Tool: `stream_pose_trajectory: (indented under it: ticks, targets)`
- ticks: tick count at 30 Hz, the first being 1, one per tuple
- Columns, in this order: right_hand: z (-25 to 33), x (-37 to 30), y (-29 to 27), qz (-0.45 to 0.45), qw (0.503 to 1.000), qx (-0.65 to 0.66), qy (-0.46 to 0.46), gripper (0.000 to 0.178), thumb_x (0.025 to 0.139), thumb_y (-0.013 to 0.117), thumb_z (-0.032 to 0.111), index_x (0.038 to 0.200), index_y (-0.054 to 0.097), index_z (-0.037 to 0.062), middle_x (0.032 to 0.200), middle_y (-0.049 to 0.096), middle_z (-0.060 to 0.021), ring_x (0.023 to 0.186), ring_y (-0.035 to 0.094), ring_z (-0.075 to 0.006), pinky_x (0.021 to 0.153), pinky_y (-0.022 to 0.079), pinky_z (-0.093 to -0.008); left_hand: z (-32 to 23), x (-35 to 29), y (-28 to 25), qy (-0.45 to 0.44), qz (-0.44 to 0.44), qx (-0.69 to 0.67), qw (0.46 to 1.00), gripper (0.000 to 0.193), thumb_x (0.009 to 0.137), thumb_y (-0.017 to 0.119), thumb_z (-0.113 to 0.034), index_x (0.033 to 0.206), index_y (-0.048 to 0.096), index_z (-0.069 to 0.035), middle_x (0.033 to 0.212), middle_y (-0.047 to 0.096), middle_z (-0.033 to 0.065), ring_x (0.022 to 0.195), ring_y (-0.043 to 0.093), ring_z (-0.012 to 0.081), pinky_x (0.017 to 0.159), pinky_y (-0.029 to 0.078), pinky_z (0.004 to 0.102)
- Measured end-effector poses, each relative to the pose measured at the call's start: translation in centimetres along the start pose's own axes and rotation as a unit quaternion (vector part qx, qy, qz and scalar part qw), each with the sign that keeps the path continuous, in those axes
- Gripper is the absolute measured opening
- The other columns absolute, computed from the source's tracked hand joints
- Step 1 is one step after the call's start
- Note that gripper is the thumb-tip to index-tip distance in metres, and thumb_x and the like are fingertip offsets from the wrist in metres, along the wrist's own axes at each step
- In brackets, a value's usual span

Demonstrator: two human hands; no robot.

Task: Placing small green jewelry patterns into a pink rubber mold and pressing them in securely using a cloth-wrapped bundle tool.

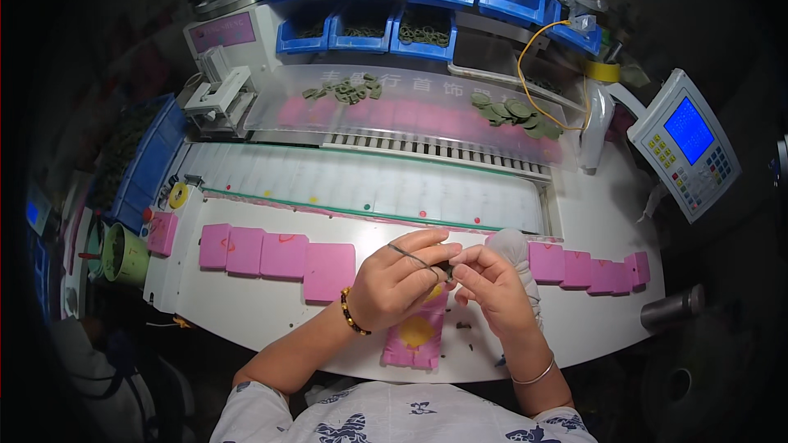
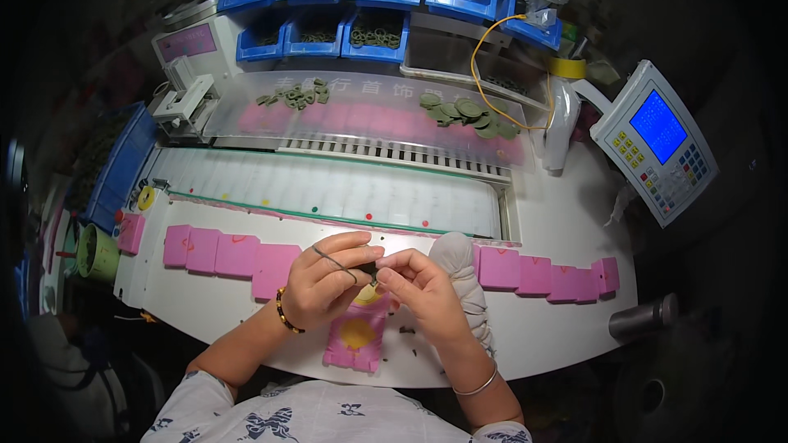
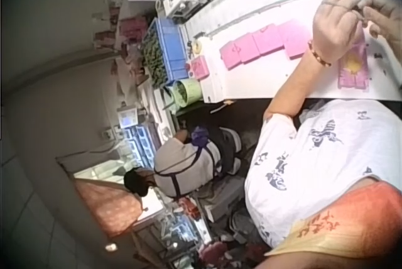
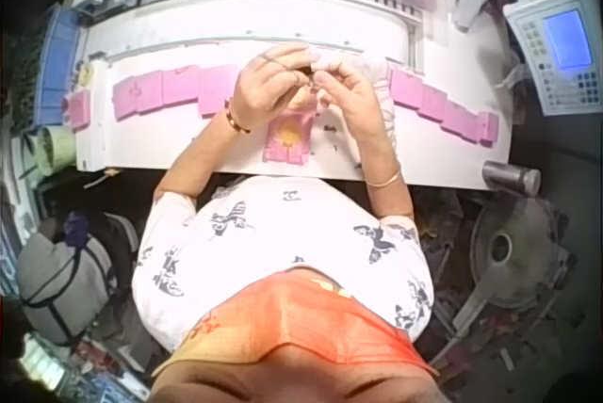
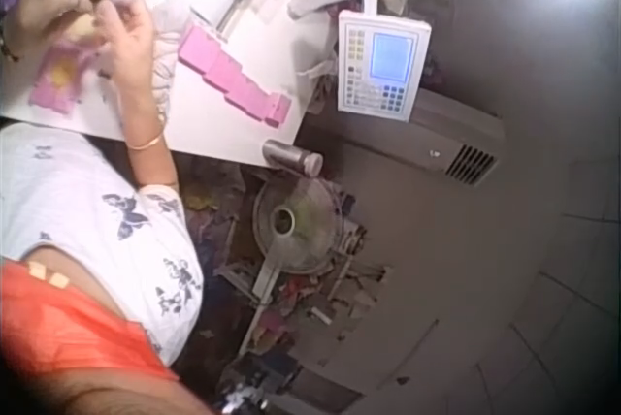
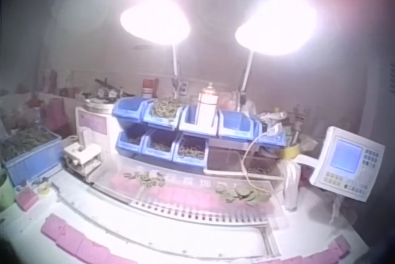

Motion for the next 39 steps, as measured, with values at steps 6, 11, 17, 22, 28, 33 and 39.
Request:
stream_pose_trajectory:
  ticks: [6,11,17,22,28,33,39]
  targets:
    - [-0.4,-0.1,-0.3,0.008,1.000,-0.003,-0.012,0.011,0.097,0.060,0.010,0.106,0.062,0.0041,0.093,0.065,-0.0035,0.084,0.062,-0.0098,0.065,0.048,-0.0238,-0.2,0.0,0.0,-0.004,0.014,0.006,1.000,0.023,0.068,0.074,0.007,0.088,0.068,-0.001,0.114,0.069,0.0161,0.112,0.064,0.0360,0.089,0.057,0.0414]
    - [-0.1,0.0,-0.5,-0.041,0.999,0.011,-0.023,0.010,0.096,0.061,0.010,0.103,0.063,0.0030,0.091,0.065,-0.0041,0.083,0.063,-0.0100,0.064,0.048,-0.0240,-0.2,0.3,-0.4,-0.136,-0.065,-0.024,0.988,0.042,0.077,0.071,0.007,0.117,0.061,0.003,0.121,0.066,0.0192,0.116,0.062,0.0354,0.094,0.054,0.0372]
    - [0.6,0.1,-1.5,-0.142,0.981,-0.055,-0.122,0.006,0.095,0.062,0.006,0.099,0.060,0.0018,0.088,0.065,-0.0058,0.077,0.063,-0.0112,0.061,0.050,-0.0225,2.1,-1.9,0.1,-0.405,-0.055,-0.280,0.869,0.035,0.093,0.059,0.004,0.128,0.054,0.009,0.120,0.066,0.0182,0.107,0.066,0.0212,0.093,0.054,0.0322]
    - [0.7,-0.1,-1.3,-0.155,0.972,-0.088,-0.156,0.008,0.092,0.066,0.001,0.097,0.060,0.0012,0.087,0.065,-0.0042,0.077,0.063,-0.0078,0.061,0.051,-0.0206,2.4,-2.5,1.0,-0.501,-0.007,-0.384,0.776,0.024,0.100,0.057,-0.008,0.117,0.064,0.007,0.102,0.071,0.0129,0.091,0.069,0.0139,0.078,0.057,0.0255]
    - [0.4,-0.2,-1.3,-0.145,0.975,-0.093,-0.143,0.006,0.093,0.064,0.001,0.096,0.060,0.0015,0.086,0.066,-0.0064,0.076,0.064,-0.0105,0.061,0.051,-0.0231,2.6,-2.4,1.0,-0.525,0.022,-0.408,0.747,0.022,0.101,0.057,-0.013,0.105,0.067,0.006,0.091,0.070,0.0093,0.081,0.068,0.0121,0.072,0.056,0.0237]
    - [0.2,-0.2,-1.3,-0.130,0.981,-0.077,-0.125,0.005,0.093,0.065,0.002,0.096,0.060,0.0016,0.086,0.066,-0.0064,0.075,0.065,-0.0109,0.061,0.051,-0.0233,2.8,-2.7,1.0,-0.522,0.041,-0.420,0.741,0.022,0.101,0.057,-0.015,0.099,0.066,0.004,0.087,0.070,0.0081,0.077,0.067,0.0107,0.070,0.055,0.0232]
    - [-0.2,-0.2,-1.7,-0.101,0.988,-0.045,-0.104,0.006,0.093,0.065,0.004,0.095,0.060,0.0018,0.087,0.066,-0.0066,0.075,0.065,-0.0117,0.061,0.051,-0.0239,2.8,-2.7,1.0,-0.537,0.053,-0.440,0.718,0.021,0.101,0.058,-0.018,0.097,0.063,0.002,0.086,0.069,0.0066,0.074,0.065,0.0085,0.070,0.054,0.0225]
Point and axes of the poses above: each hand's wrist, its own x-axis towards the middle knuckle, its own y-axis out of the palm, z = x × y, the point moved 3 cm from there along x, towards the middle knuckle
